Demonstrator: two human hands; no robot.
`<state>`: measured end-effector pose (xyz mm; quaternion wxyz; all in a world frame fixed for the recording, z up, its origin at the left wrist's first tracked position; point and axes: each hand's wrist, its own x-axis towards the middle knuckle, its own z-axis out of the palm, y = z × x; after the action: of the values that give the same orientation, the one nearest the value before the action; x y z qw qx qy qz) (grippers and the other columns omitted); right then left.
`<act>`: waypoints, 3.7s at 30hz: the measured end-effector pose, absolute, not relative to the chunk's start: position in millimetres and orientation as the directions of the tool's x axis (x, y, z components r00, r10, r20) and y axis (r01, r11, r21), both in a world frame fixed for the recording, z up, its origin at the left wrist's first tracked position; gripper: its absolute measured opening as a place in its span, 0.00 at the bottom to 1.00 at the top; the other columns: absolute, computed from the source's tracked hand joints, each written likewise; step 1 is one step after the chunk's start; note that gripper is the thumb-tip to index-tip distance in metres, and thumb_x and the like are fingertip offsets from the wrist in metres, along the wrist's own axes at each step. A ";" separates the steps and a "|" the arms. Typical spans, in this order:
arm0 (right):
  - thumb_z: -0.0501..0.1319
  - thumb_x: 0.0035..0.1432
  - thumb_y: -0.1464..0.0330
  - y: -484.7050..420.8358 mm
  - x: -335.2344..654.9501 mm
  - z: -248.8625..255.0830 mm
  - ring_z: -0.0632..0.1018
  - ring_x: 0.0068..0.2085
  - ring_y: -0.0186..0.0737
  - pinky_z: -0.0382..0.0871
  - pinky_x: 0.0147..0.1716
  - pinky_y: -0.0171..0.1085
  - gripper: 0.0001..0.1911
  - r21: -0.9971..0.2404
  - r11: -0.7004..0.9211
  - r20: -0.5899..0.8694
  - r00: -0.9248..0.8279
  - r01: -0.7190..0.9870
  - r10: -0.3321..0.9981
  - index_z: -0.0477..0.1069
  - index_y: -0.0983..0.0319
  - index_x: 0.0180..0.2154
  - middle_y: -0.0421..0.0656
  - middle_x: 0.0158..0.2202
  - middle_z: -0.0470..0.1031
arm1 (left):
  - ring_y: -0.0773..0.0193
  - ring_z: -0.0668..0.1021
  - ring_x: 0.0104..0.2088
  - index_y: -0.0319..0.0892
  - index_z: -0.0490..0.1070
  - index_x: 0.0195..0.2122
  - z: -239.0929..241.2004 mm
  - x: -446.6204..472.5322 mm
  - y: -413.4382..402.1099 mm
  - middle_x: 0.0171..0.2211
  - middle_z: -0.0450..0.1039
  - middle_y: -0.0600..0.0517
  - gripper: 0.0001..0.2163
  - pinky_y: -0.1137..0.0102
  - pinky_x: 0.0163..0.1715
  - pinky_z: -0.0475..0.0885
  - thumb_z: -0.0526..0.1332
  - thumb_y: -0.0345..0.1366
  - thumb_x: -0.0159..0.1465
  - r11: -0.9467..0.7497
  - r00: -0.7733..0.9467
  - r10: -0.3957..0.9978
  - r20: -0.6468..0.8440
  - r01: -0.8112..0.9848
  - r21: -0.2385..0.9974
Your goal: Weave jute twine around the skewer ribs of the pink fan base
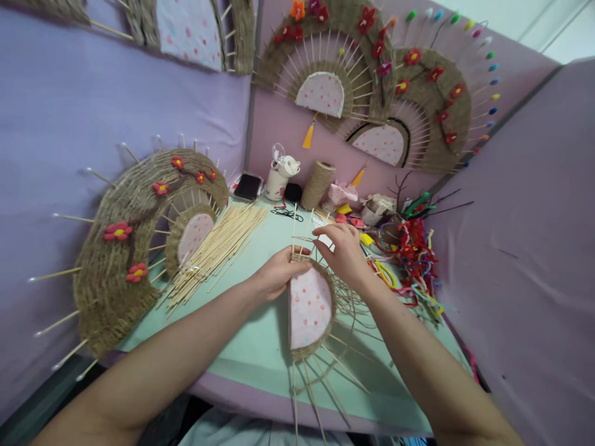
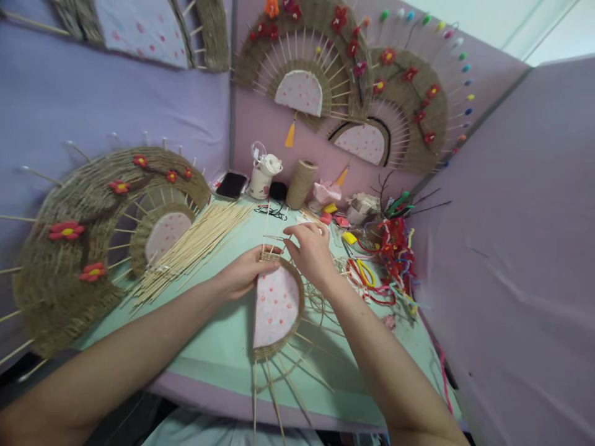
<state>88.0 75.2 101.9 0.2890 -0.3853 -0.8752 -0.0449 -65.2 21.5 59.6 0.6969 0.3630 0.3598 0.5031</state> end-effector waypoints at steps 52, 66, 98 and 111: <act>0.59 0.54 0.73 63.2 77.2 100.5 0.72 0.43 0.44 0.49 0.50 0.48 0.07 -0.157 0.674 0.577 -0.486 0.722 0.656 0.67 0.57 0.36 0.38 0.34 0.79 | 0.68 0.71 0.24 0.42 0.69 0.33 58.3 -70.4 32.7 0.24 0.69 0.55 0.16 0.73 0.25 0.64 0.56 0.51 0.59 0.046 0.050 0.998 -0.032 -0.311 0.949; 0.59 0.56 0.73 59.5 68.3 100.5 0.71 0.39 0.43 0.48 0.48 0.47 0.05 -0.109 0.704 0.561 -0.542 0.702 0.626 0.71 0.57 0.33 0.38 0.32 0.78 | 0.70 0.68 0.24 0.40 0.67 0.20 67.2 -80.6 41.6 0.22 0.67 0.54 0.12 0.72 0.27 0.62 0.65 0.43 0.50 0.075 -0.063 0.993 -0.103 -0.345 0.935; 0.60 0.59 0.71 59.0 66.5 101.3 0.71 0.39 0.42 0.50 0.48 0.46 0.04 -0.113 0.722 0.574 -0.548 0.683 0.609 0.73 0.57 0.34 0.38 0.32 0.78 | 0.67 0.69 0.26 0.41 0.68 0.23 65.4 -87.7 43.4 0.23 0.67 0.54 0.11 0.71 0.28 0.63 0.62 0.43 0.53 0.007 -0.119 0.992 -0.035 -0.230 0.973; 0.59 0.59 0.70 57.7 66.5 102.2 0.71 0.40 0.42 0.50 0.48 0.48 0.05 -0.064 0.715 0.554 -0.571 0.696 0.605 0.74 0.56 0.33 0.38 0.32 0.79 | 0.67 0.68 0.24 0.41 0.68 0.18 58.6 -88.1 46.2 0.20 0.67 0.54 0.12 0.70 0.28 0.60 0.62 0.42 0.53 -0.101 -0.160 0.983 0.086 -0.092 0.991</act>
<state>66.5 57.7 102.2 0.2801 -0.3685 -0.8827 -0.0809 -88.1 46.2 58.6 0.4596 0.4568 0.4881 0.5847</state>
